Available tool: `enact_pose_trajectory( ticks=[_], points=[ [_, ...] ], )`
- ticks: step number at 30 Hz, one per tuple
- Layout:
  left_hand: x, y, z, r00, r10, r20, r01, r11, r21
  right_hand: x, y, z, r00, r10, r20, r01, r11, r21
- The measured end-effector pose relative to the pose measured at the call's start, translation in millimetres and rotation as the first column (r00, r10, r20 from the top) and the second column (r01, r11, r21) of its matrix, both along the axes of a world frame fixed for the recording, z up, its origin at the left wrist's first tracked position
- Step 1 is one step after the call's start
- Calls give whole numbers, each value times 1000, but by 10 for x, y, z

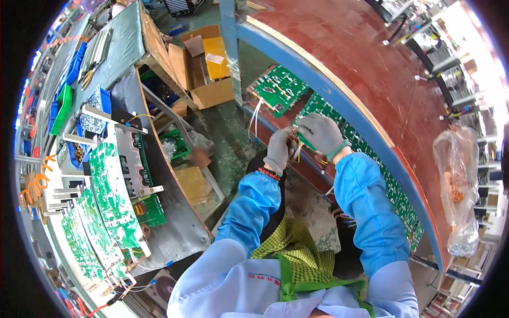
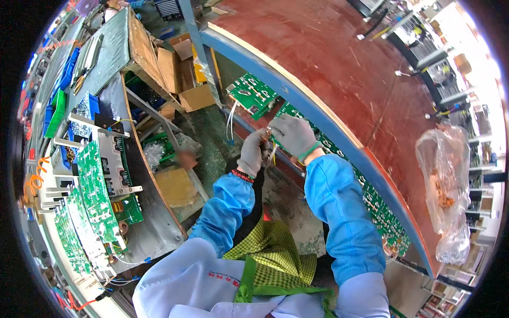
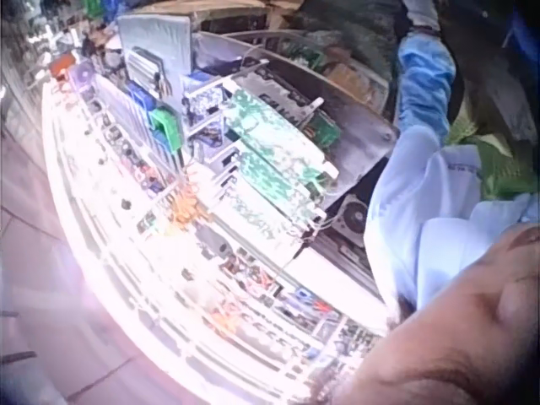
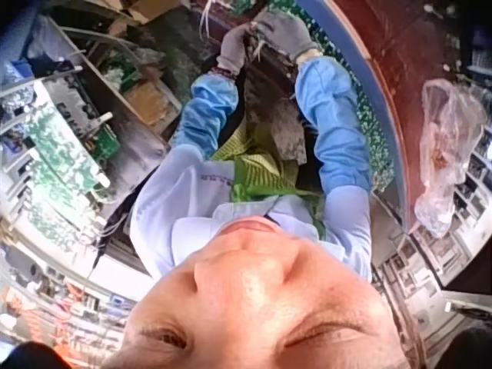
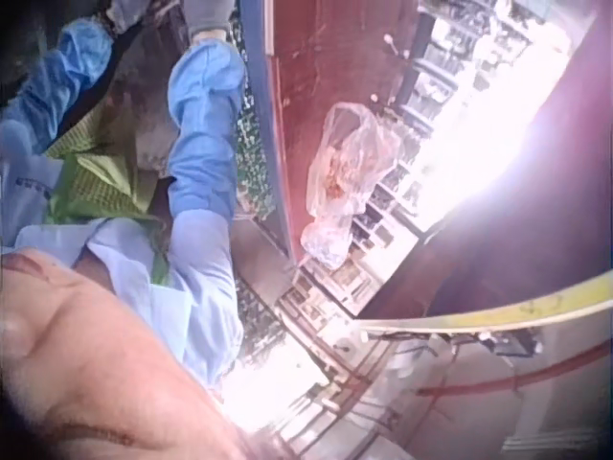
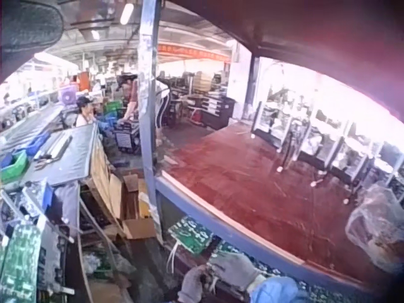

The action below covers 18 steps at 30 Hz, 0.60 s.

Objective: The person inserts small components into green circuit boards and secures them with white zip ties. They repeatedly reach into a plastic bag to retrieve components, place them on the boards, and tighten the ties to hold them in place.

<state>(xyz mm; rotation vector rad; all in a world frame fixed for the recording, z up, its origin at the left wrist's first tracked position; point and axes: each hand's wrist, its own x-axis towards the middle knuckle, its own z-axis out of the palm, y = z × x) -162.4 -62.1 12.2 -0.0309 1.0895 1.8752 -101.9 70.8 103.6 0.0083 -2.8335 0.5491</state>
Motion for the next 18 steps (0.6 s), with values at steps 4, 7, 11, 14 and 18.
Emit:
enact_pose_trajectory(
  ticks=[4,7,11,14,18],
  points=[
    [7,-8,17,998,52,-22,-50,994,94,-108,47,-120,989,118,94,-121,992,29],
    [68,123,-398,947,170,-273,-154,985,80,-49,60,-152,989,101,106,-101,995,-7],
    [62,50,-208,979,136,-149,-127,990,67,-36,93,-163,989,138,58,-133,988,-79],
    [72,72,-403,940,134,-312,-138,990,10,-41,86,-178,993,78,93,-53,967,-248],
    [53,-3,-57,983,104,-151,-102,995,21,-118,70,-52,978,55,199,10,951,-309]
  ],
)
